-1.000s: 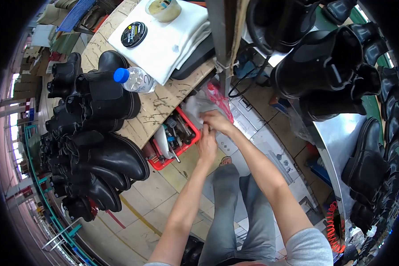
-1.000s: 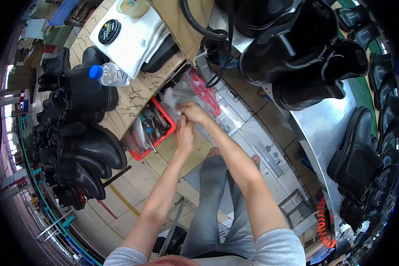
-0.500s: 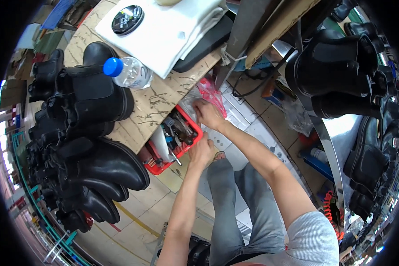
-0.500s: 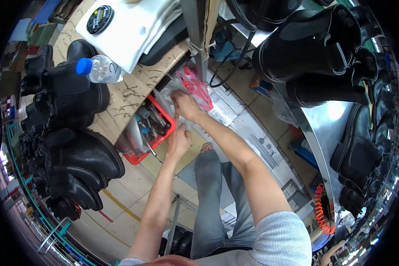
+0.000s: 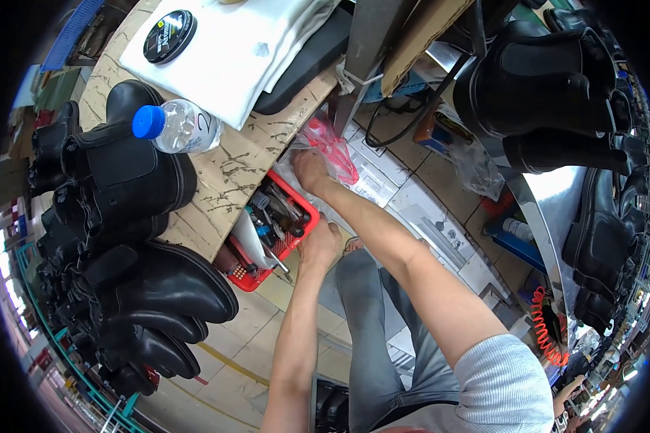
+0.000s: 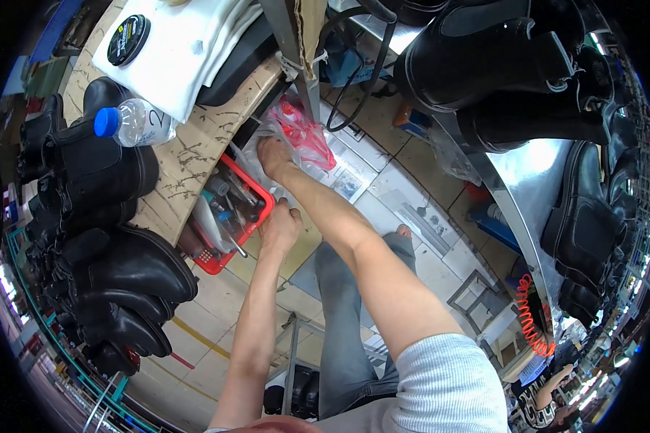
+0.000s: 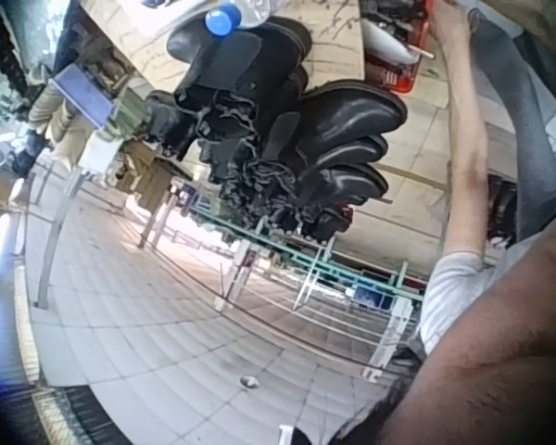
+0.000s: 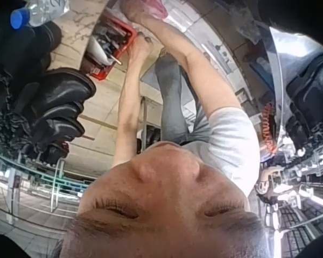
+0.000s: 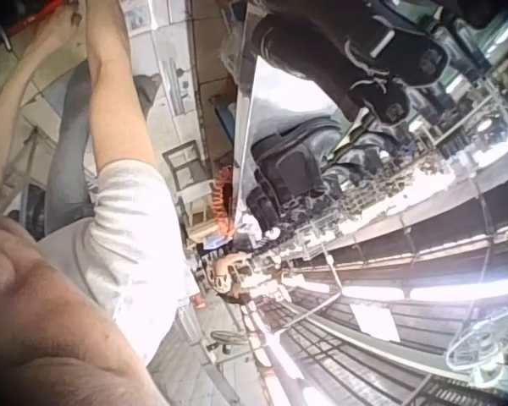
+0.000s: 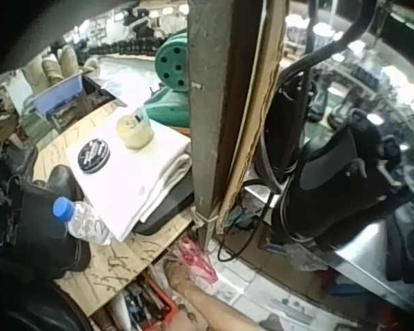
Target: Inspecting, marking, and cleaning boots on a conveyor line.
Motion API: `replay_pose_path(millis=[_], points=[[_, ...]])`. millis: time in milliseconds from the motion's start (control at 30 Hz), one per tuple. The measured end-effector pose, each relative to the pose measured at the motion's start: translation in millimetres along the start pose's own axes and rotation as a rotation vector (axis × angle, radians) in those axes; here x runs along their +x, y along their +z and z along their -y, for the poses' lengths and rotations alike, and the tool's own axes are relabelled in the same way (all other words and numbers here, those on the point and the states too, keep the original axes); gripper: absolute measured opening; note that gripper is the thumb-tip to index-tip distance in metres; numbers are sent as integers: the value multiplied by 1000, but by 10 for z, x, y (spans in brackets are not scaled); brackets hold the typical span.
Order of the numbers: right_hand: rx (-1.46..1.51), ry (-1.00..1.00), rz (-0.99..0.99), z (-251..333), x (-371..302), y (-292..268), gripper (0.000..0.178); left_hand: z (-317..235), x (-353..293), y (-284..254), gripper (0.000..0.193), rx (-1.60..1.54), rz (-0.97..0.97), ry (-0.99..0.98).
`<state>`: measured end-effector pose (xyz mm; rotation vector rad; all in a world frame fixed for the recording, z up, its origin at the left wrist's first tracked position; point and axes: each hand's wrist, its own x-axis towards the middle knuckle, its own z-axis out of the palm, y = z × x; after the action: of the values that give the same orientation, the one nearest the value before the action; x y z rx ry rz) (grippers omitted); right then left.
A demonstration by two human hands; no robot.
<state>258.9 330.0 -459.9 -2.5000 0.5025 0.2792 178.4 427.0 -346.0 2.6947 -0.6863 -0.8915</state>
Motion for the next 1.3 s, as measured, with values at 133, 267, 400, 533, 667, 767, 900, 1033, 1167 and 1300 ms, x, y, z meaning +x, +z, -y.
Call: replay_pose_path(millis=[133, 267, 400, 533, 667, 767, 900, 1033, 1167, 1300], points=[[317, 475, -6, 387, -5, -70, 24, 118, -98, -82, 29, -112, 42, -48], [96, 407, 87, 271, -127, -65, 19, 180, -153, -14, 26, -166, -24, -28], [60, 190, 172, 158, -243, -189, 17, 349, -182, 5, 23, -134, -72, 69], [289, -11, -114, -51, -393, -257, 9, 378, -173, 67, 18, -157, -132, 239], [473, -133, -42, 17, -448, -357, 8, 466, -174, 72, 17, -219, -58, 253], [333, -25, -4, 112, -406, -407, 12, 482, -127, 33, 18, -180, 10, 226], [-87, 121, 146, 161, -184, -397, 22, 358, -148, 80, 19, -151, -138, 296], [-240, 209, 227, 317, -135, -231, 27, 304, -191, -32, 21, -203, -68, 232], [-211, 251, 328, 310, -50, -140, 28, 313, -172, -39, 20, -240, -69, 203], [-225, 231, 260, 223, -24, -113, 27, 291, -163, 7, 20, -214, -205, 279]])
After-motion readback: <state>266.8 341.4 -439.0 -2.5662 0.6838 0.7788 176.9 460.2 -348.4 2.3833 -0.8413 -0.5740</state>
